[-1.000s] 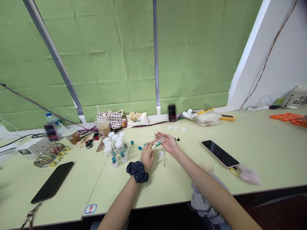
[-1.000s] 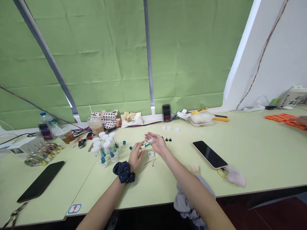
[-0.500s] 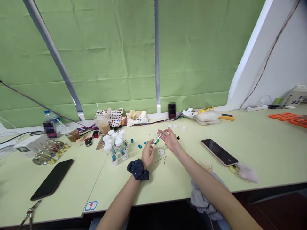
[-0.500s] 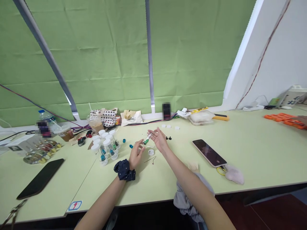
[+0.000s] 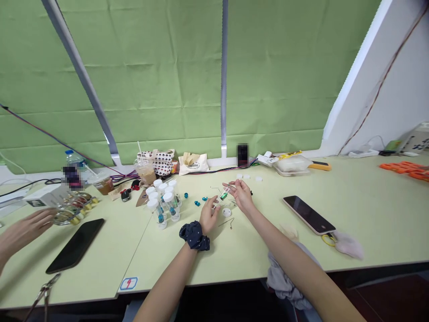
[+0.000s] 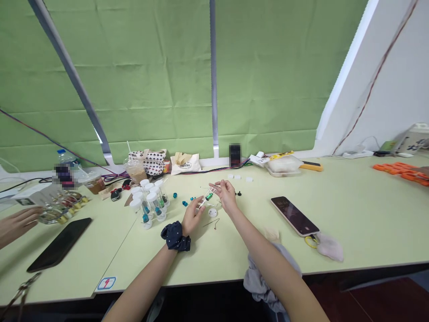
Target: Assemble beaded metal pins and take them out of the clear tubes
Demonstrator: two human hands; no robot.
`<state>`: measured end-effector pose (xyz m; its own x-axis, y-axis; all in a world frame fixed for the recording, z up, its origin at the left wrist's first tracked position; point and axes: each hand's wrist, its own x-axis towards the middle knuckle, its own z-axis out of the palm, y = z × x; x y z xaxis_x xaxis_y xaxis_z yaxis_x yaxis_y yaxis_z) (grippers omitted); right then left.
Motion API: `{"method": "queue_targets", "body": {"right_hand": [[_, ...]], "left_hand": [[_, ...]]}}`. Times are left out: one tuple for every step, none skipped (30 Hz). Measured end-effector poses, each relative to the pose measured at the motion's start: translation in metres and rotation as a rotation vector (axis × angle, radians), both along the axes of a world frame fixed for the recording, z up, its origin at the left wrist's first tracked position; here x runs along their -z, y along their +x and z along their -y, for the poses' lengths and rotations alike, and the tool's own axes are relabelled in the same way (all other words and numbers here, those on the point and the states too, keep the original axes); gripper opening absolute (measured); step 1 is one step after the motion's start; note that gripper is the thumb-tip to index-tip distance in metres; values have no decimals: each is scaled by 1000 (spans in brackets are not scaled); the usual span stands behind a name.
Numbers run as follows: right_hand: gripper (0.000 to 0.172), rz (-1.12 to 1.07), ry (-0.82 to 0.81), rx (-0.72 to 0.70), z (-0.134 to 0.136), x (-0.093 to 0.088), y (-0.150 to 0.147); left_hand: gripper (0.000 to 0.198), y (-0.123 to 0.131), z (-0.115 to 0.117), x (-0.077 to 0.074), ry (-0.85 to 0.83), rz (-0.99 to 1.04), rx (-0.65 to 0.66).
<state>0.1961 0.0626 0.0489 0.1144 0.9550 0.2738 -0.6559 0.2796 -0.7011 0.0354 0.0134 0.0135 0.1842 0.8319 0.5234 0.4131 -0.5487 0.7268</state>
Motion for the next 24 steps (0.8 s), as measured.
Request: {"method": "queue_targets", "body": {"right_hand": [[29,-12,-8,-8,-1,1,0],[29,-20,-16,-15,-2,1,0],[29,-24,-21,-22,-2,2,0],[29,-24,-24,-28,-3,2,0],[29,-23,-24,-35,-3,3,0],[29,-22,-22,-40,-3,3,0],[28,-22,-19,-46,-3,3,0],[28,-24,-15,-52,-3,3,0],[28,-27,-11,-59,-2,3,0],[28,-31,-9,-66,-2,3,0],[28,-32,-8,-72,-2,3,0],[28,-30,-8,-76,-2,4,-1],[28,-26,-8,-76,-2,4,-1],[28,-22,-9,-68,-3,6,-1],[29,-21,-12,-53,-3,7,-1],[30,-21,-18,-32,-4,9,-1],[31,-16,-28,-9,-6,10,0],[33,6,-45,21,-7,12,0],[35,54,-65,57,-9,14,2],[37,128,-81,101,-11,16,3],[39,222,-87,149,-12,17,4],[41,321,-84,195,-14,18,6],[43,411,-73,232,-14,19,7],[44,481,-60,255,-15,19,8]], "left_hand": [[38,0,0,1,-9,5,-2],[38,0,-1,1,-16,10,-4],[38,0,-1,2,-21,16,-6],[37,0,-2,3,-23,19,-6],[37,0,-2,3,-23,22,-6],[37,0,-3,4,-23,24,-5],[37,0,-3,4,-22,24,-3],[36,0,-4,4,-22,25,-1],[36,0,-4,5,-19,28,-2],[36,0,-4,5,-14,32,-5],[35,0,-4,5,-8,36,-9],[35,0,-4,5,-3,37,-10],[35,0,-4,5,0,35,-8],[35,0,-4,4,1,29,-5],[35,0,-3,4,0,20,2],[36,0,-3,4,1,9,9],[36,0,-3,4,5,-3,15],[37,0,-3,4,13,-16,19],[37,0,-2,3,22,-27,22],[37,0,-2,3,31,-37,22],[37,0,-2,2,38,-46,22],[37,-1,-2,2,46,-54,18],[37,-1,-1,1,54,-59,11],[37,-1,-1,1,61,-63,5]]}}
